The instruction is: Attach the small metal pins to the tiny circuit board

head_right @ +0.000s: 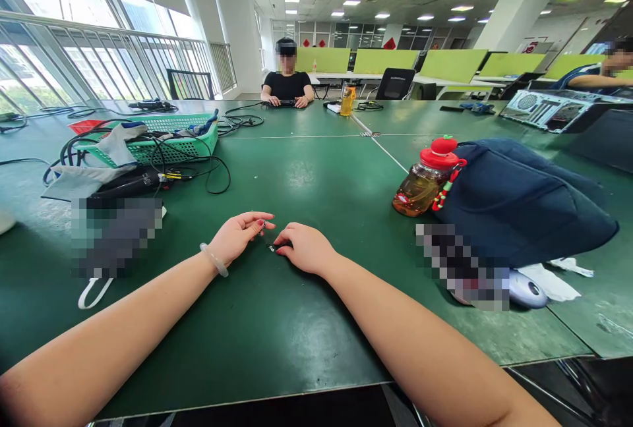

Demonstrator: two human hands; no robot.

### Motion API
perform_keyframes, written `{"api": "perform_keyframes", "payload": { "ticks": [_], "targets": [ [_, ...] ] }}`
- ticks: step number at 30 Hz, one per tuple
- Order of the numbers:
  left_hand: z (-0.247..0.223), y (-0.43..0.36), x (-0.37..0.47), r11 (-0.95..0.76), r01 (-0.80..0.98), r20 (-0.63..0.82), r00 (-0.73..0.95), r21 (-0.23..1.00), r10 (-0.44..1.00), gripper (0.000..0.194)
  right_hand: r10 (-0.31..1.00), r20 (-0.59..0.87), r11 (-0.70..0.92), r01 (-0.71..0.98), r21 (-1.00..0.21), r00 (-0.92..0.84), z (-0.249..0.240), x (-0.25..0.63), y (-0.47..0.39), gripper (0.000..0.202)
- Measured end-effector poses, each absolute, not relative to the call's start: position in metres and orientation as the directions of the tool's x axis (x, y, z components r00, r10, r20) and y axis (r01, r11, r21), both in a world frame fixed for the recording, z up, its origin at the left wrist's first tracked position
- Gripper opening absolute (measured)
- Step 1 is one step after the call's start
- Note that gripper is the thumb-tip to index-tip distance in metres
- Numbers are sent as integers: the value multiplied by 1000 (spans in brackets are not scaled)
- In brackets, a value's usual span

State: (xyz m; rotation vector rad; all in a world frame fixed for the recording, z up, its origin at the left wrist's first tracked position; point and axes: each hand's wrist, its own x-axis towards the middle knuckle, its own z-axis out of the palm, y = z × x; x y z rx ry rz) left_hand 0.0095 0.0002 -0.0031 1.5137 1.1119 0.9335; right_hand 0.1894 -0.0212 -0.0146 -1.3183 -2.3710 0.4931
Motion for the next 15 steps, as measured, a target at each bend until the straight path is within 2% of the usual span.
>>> {"api": "perform_keyframes", "payload": {
  "ticks": [3,7,12,15],
  "targets": [
    [-3,1,10,-65,251,0,250,966,968,29,861,181,500,727,-470,-475,-13,188,-23,19],
    [-6,2,11,-90,311,12,245,946,970,28,841,242,541,741,-398,-484,-13,179,-26,32],
    [-10,6,8,-99,323,14,257,941,966,29,810,232,586,725,-362,-538,-12,172,-28,15],
    [-8,6,8,-96,318,10,264,943,965,30,808,272,586,669,-457,-523,-10,177,-26,11]
  ]
}}
